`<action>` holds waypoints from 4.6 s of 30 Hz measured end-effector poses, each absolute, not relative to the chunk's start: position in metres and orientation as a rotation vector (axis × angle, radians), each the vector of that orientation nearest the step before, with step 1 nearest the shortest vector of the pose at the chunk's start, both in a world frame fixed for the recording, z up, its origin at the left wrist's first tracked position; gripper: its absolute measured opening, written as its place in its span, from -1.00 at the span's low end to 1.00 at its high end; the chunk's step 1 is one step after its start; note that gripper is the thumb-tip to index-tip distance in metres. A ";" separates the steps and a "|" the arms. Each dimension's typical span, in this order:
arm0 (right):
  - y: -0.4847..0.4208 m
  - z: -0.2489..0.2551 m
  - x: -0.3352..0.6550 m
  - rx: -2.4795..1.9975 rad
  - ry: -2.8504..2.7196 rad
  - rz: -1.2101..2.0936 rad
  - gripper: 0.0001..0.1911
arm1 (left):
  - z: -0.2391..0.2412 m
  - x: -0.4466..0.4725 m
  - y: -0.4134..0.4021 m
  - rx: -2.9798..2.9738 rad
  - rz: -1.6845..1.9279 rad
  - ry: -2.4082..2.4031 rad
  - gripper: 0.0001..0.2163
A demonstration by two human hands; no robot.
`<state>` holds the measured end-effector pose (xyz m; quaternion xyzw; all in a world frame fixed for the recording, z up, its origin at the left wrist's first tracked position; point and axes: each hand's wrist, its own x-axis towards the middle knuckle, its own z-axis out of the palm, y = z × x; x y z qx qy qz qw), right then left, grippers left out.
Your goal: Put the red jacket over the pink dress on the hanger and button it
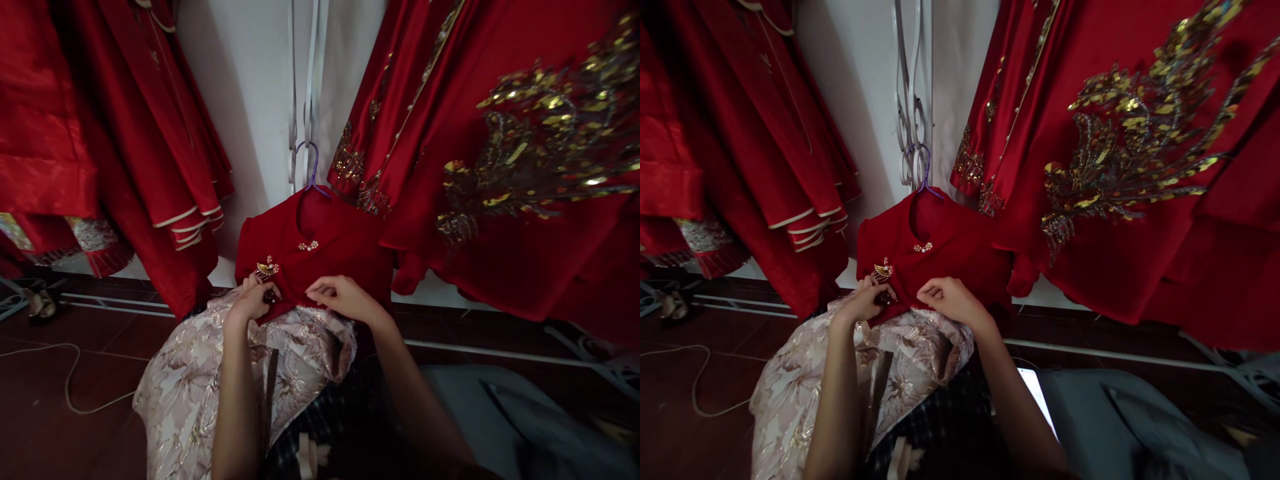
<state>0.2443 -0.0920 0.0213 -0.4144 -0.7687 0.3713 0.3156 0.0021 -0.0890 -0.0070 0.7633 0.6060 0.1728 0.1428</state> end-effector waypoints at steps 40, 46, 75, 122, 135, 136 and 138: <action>-0.080 -0.079 0.143 -1.042 -1.549 0.699 -0.75 | -0.011 -0.012 -0.081 1.991 0.716 1.565 -0.87; -0.083 -0.078 0.145 -1.041 -1.620 0.651 -0.80 | -0.012 -0.018 -0.081 2.067 0.653 1.593 -0.85; -0.083 -0.078 0.146 -1.054 -1.692 0.577 -0.88 | -0.020 -0.028 -0.079 1.977 0.620 1.384 -0.79; -0.090 -0.040 0.164 -1.292 -2.005 0.714 -0.77 | -0.019 -0.019 -0.078 2.044 0.648 1.564 -0.78; -0.084 -0.046 0.166 -1.258 -1.894 0.760 -0.82 | -0.021 -0.015 -0.077 1.964 0.783 1.431 -0.76; -0.084 -0.046 0.165 -1.251 -1.883 0.763 -0.82 | -0.019 -0.015 -0.077 1.974 0.803 1.427 -0.76; -0.083 -0.047 0.165 -1.249 -1.855 0.792 -0.79 | -0.017 -0.016 -0.078 1.986 0.847 1.421 -0.75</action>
